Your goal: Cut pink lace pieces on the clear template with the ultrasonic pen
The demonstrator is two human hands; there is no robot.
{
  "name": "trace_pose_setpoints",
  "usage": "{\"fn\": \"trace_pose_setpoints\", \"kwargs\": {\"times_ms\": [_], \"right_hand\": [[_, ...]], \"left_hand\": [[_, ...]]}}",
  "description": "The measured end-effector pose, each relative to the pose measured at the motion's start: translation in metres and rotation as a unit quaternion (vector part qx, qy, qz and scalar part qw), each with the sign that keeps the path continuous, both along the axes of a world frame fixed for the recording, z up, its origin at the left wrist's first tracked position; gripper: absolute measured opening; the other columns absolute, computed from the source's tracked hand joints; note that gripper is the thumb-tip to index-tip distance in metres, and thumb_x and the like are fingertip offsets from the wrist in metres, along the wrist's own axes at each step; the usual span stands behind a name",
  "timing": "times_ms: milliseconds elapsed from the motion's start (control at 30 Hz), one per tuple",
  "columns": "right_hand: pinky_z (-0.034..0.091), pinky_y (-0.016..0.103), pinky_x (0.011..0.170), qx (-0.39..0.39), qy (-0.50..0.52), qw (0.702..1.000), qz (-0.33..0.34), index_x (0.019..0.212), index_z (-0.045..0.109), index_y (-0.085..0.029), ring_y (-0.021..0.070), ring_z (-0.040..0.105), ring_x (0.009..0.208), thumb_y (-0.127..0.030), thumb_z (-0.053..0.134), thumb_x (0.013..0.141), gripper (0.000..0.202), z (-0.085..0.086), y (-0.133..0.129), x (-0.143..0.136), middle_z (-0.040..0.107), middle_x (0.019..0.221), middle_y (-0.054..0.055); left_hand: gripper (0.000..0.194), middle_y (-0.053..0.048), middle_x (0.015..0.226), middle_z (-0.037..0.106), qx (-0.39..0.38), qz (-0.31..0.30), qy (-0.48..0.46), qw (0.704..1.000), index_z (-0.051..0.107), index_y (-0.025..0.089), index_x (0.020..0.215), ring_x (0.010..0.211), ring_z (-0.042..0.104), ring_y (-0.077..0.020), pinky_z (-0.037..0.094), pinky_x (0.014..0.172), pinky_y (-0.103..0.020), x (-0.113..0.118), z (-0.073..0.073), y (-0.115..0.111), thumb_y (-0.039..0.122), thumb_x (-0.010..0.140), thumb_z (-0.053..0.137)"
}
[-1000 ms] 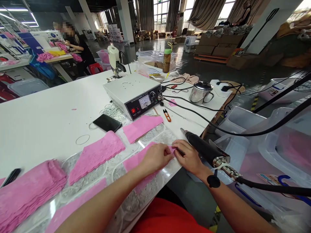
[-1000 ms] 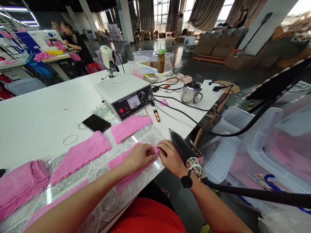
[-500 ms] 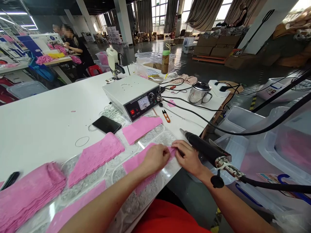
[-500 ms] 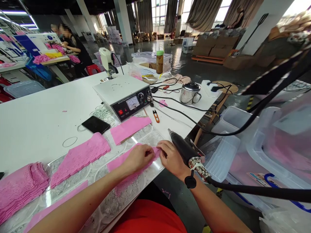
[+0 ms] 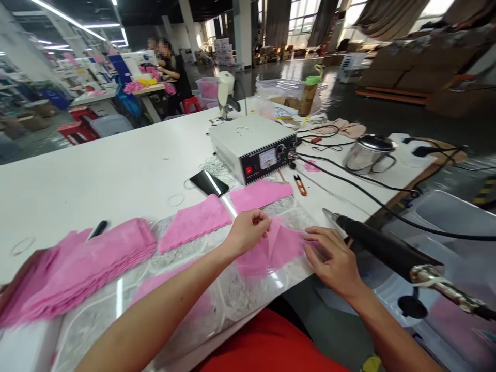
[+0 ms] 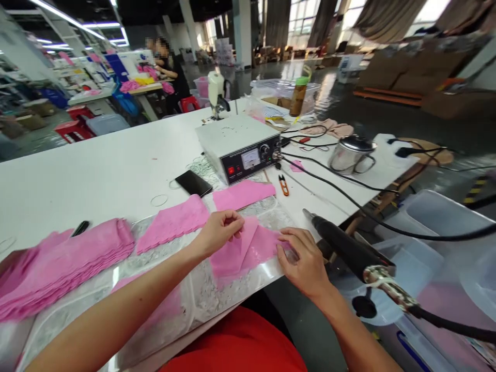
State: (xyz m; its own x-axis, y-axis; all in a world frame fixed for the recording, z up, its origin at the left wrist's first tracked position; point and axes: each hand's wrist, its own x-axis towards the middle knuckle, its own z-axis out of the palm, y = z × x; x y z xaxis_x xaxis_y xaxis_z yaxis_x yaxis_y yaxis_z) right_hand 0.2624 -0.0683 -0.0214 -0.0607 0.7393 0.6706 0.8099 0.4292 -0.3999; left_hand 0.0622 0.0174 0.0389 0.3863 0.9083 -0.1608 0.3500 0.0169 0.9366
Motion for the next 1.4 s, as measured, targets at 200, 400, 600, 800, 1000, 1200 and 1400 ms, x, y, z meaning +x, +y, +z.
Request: {"fn": "trace_pose_setpoints", "kwargs": {"times_ms": [200,400,600,800,1000,1200,1400], "right_hand": [[0.049,0.030,0.059,-0.107,-0.049,0.989,0.086,0.095,0.058,-0.016,0.0172,0.060,0.064,-0.039,0.066,0.079,0.029,0.015,0.001,-0.072,0.063,0.072,0.002],[0.045,0.028,0.060,-0.055,-0.082,0.982,0.160,0.085,0.058,-0.017,0.0162,0.060,0.066,-0.012,0.053,0.083,0.007,0.010,0.008,-0.131,0.064,0.072,0.003],[0.046,0.028,0.066,-0.019,-0.093,0.936,0.338,0.085,0.059,-0.017,0.0164,0.056,0.071,-0.003,0.051,0.083,0.016,0.018,0.005,-0.176,0.063,0.076,0.004],[0.050,0.031,0.069,-0.049,-0.114,0.881,0.457,0.092,0.061,-0.018,0.0180,0.059,0.076,-0.004,0.050,0.084,0.020,0.015,-0.007,-0.197,0.066,0.084,0.007],[0.050,0.026,0.058,-0.209,-0.054,0.909,0.357,0.086,0.063,-0.022,0.0138,0.060,0.066,-0.019,0.053,0.087,0.011,0.027,0.024,-0.170,0.065,0.077,0.003],[0.046,0.026,0.054,-0.294,-0.083,0.914,0.267,0.083,0.064,-0.021,0.0132,0.057,0.061,-0.023,0.055,0.083,0.009,0.025,0.038,-0.176,0.064,0.073,0.001],[0.042,0.026,0.058,-0.293,-0.136,0.907,0.272,0.076,0.059,-0.020,0.0136,0.056,0.067,-0.014,0.053,0.081,0.009,0.020,0.037,-0.192,0.063,0.074,0.001]], "left_hand": [[0.015,-0.003,0.065,0.064,-0.050,0.112,-0.092,0.988,0.058,0.014,0.072,0.060,0.064,-0.0102,0.051,0.056,-0.019,-0.056,0.014,-0.018,0.023,0.084,0.057],[0.019,-0.005,0.073,0.069,-0.027,0.238,-0.096,0.966,0.058,0.015,0.076,0.069,0.068,-0.0143,0.056,0.064,-0.026,-0.134,0.020,-0.056,0.033,0.082,0.060],[0.024,-0.002,0.067,0.065,0.056,0.361,0.018,0.931,0.062,0.017,0.073,0.065,0.061,-0.0149,0.049,0.062,-0.026,-0.211,0.000,-0.129,0.040,0.077,0.063],[0.017,-0.004,0.087,0.069,0.180,0.347,0.183,0.902,0.062,0.019,0.075,0.079,0.063,-0.0173,0.049,0.072,-0.029,-0.239,-0.034,-0.193,0.030,0.086,0.055],[0.012,-0.005,0.085,0.065,0.355,0.275,0.353,0.821,0.060,0.019,0.083,0.081,0.062,-0.0180,0.050,0.074,-0.031,-0.242,-0.042,-0.206,0.020,0.091,0.052],[0.021,-0.011,0.124,0.063,0.429,0.143,0.380,0.807,0.061,0.019,0.109,0.117,0.057,-0.0248,0.044,0.100,-0.044,-0.249,-0.039,-0.191,0.013,0.093,0.049],[0.027,-0.008,0.132,0.061,0.415,0.099,0.393,0.814,0.063,0.020,0.116,0.131,0.048,-0.0255,0.030,0.114,-0.048,-0.256,-0.053,-0.192,0.015,0.095,0.048]]}}
